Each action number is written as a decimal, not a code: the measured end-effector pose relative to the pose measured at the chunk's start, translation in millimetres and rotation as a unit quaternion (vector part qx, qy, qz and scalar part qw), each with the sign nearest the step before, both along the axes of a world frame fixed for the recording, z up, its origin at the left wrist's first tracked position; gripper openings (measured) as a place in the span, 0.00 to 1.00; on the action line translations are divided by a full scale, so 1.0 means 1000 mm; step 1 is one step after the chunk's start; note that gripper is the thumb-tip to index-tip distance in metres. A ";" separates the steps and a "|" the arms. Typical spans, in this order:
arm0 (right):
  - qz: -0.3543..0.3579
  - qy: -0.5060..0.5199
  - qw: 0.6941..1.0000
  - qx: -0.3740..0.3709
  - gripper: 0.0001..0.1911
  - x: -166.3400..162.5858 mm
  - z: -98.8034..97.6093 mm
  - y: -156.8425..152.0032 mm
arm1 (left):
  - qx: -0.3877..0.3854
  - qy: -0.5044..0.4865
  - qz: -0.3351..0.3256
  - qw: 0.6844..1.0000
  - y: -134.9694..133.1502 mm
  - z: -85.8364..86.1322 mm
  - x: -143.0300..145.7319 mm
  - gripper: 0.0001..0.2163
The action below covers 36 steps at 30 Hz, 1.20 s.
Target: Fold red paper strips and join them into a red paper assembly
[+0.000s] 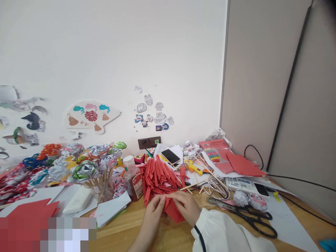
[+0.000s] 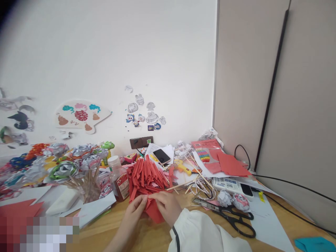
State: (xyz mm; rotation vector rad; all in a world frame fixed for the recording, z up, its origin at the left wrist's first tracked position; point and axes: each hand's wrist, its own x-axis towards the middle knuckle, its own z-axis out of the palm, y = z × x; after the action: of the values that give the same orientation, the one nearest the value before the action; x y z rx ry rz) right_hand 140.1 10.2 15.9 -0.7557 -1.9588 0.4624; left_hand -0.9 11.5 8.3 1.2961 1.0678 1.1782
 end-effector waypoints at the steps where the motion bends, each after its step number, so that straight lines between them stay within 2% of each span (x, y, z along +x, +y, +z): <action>1: -0.002 0.007 1.000 -0.006 0.17 0.000 -0.001 0.001 | -0.009 -0.004 -0.006 1.000 0.000 0.000 0.000 0.13; 5: -0.019 0.035 0.999 -0.029 0.14 -0.002 -0.002 0.001 | -0.012 -0.012 -0.016 1.000 0.000 0.000 0.001 0.13; 11: -0.021 0.085 0.992 -0.093 0.10 -0.005 -0.003 0.000 | 0.067 0.043 0.005 0.997 -0.002 0.002 -0.001 0.11; 15: -0.021 0.103 0.986 -0.131 0.07 -0.007 -0.008 0.004 | 0.073 0.066 -0.002 0.995 -0.002 -0.002 0.000 0.10; 25: -0.031 0.132 0.980 -0.148 0.05 -0.011 -0.015 0.006 | 0.120 0.083 0.010 0.989 -0.005 0.001 0.002 0.08; 28: -0.009 0.161 0.970 -0.180 0.06 -0.011 -0.015 0.007 | 0.128 0.095 0.015 0.987 -0.007 0.002 0.002 0.08; 33: 0.054 0.236 0.937 -0.254 0.08 -0.010 -0.023 0.015 | 0.140 0.117 0.021 0.983 -0.008 0.004 0.003 0.08; 36: 0.062 0.246 0.929 -0.271 0.09 -0.009 -0.029 0.020 | 0.140 0.123 0.020 0.982 -0.008 0.004 0.003 0.08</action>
State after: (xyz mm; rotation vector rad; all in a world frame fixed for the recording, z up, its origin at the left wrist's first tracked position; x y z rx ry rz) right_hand 131.1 30.6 -13.5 -0.7581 -1.4129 1.1830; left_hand 2.5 3.6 12.8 1.6802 1.1374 1.2547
